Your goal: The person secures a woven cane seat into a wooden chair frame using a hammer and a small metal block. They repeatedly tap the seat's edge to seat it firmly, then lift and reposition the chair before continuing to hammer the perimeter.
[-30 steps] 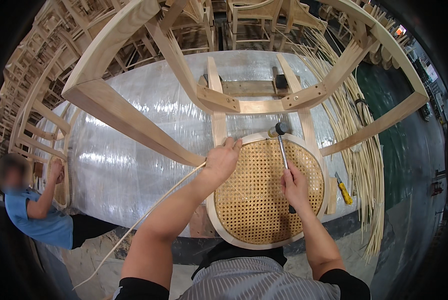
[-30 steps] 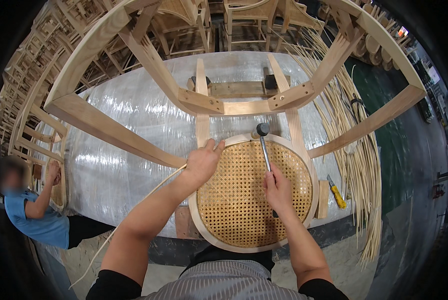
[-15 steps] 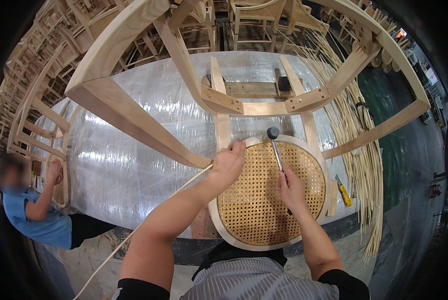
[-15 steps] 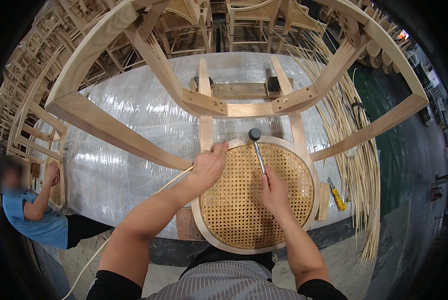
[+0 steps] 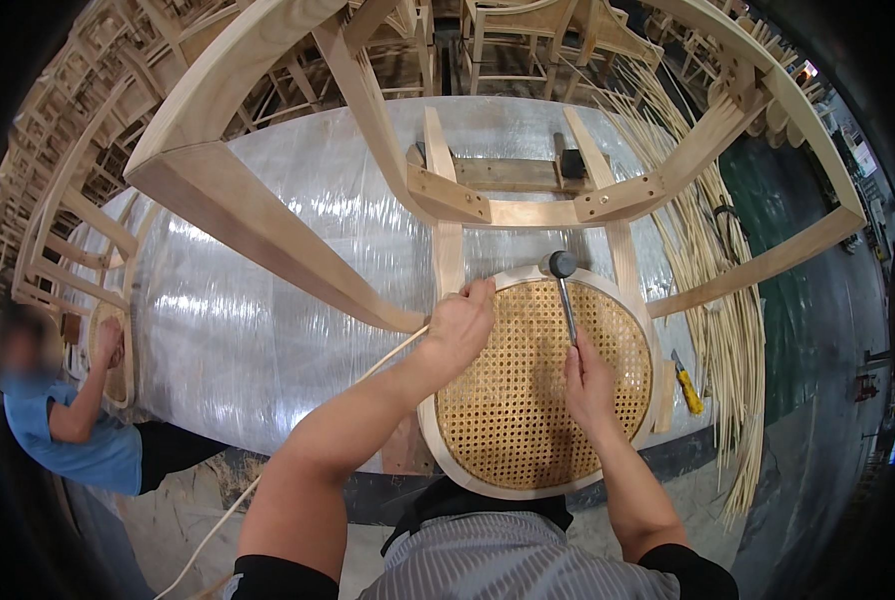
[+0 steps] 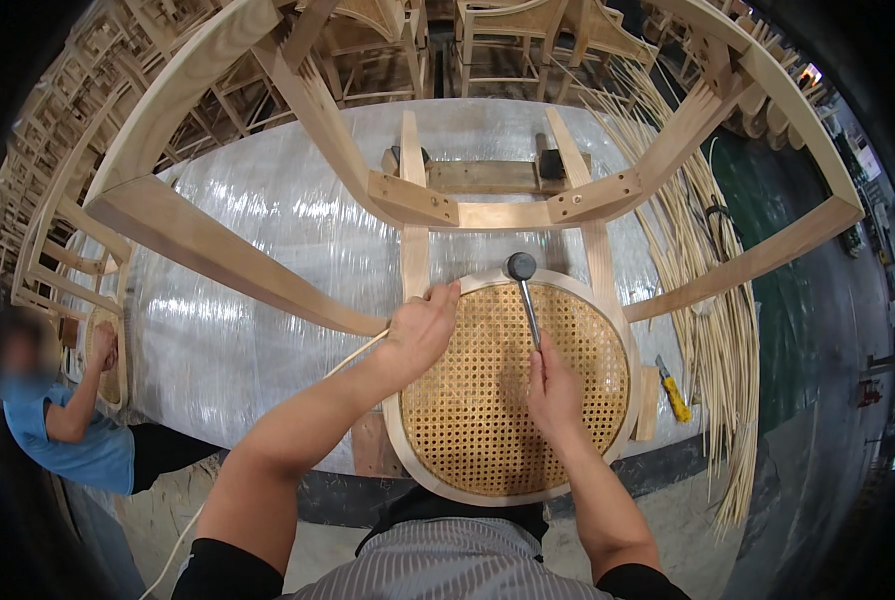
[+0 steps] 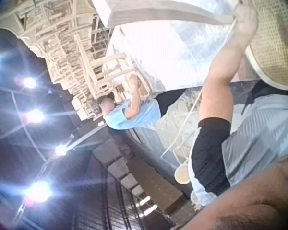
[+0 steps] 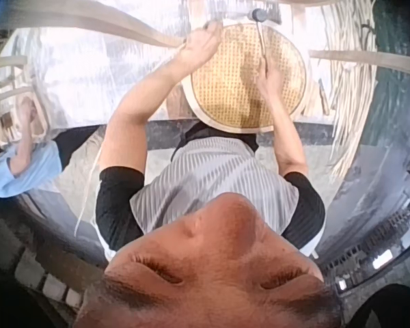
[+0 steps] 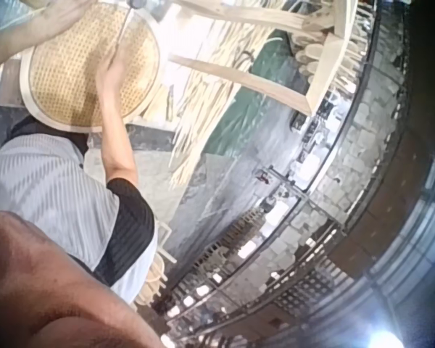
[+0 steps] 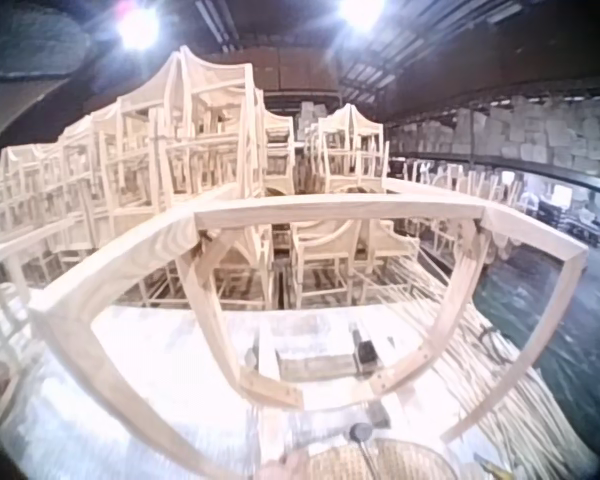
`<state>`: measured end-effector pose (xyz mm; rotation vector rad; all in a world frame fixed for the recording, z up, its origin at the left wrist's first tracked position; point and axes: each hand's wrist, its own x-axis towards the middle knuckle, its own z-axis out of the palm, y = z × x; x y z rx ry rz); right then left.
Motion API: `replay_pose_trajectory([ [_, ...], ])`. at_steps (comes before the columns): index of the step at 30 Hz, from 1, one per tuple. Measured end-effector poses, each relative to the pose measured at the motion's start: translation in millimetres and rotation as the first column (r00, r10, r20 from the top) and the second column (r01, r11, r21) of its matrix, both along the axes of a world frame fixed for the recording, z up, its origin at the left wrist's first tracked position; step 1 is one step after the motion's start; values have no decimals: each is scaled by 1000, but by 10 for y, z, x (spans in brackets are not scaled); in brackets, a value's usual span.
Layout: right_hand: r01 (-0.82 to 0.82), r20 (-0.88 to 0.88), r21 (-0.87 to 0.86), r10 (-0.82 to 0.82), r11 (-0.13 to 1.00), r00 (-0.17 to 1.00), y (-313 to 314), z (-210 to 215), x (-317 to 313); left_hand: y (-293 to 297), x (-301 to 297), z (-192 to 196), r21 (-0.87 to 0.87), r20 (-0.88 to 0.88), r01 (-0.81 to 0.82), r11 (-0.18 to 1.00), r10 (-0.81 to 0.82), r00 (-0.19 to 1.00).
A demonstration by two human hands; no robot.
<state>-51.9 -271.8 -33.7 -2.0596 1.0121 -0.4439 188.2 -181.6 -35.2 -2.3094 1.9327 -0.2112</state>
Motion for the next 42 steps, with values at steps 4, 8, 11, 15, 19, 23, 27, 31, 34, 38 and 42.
replay_pose_trajectory([
  [4, -3, -53, -22, 2, 1000, 999, -62, -23, -29, -28, -41, 35, 17, -95, -35, 999, 37, 995],
  [8, -12, 40, -91, 16, 996, 999, -41, 0, 21, -30, -88, 41, 14, -27, -63, 998, 63, 998],
  [11, -68, 26, -85, 70, 994, 997, 45, 30, 42, -72, -168, 40, 79, 19, -87, 993, 86, 996],
  [15, -130, -40, -55, 128, 990, 991, 77, 123, 188, -93, -145, -60, 135, 52, -139, 981, 133, 990],
  [19, -118, -62, -43, 115, 992, 991, 172, 98, 195, -153, -202, -28, 242, 84, -136, 961, 118, 989],
  [23, -93, -99, 15, 94, 996, 991, 139, 108, 207, -10, -191, 83, 74, -129, -203, 976, 211, 969],
  [27, -93, -82, 53, 97, 994, 992, 32, 129, 132, 392, -184, 122, -3, -236, -174, 985, 168, 957],
  [31, -152, -66, 27, 153, 988, 986, 33, 207, 155, 533, -248, 71, 5, -290, -220, 976, 211, 933],
  [34, -163, 3, -27, 163, 986, 987, 99, 226, 129, 542, -275, 75, 49, -244, -257, 965, 261, 934],
  [38, -188, -81, 44, 191, 981, 978, 54, 166, 188, 474, -273, 117, 65, -308, -290, 955, 296, 904],
  [42, -195, -53, 19, 196, 981, 979, 129, 200, 204, 482, -277, 163, 110, -337, -341, 934, 358, 871],
])
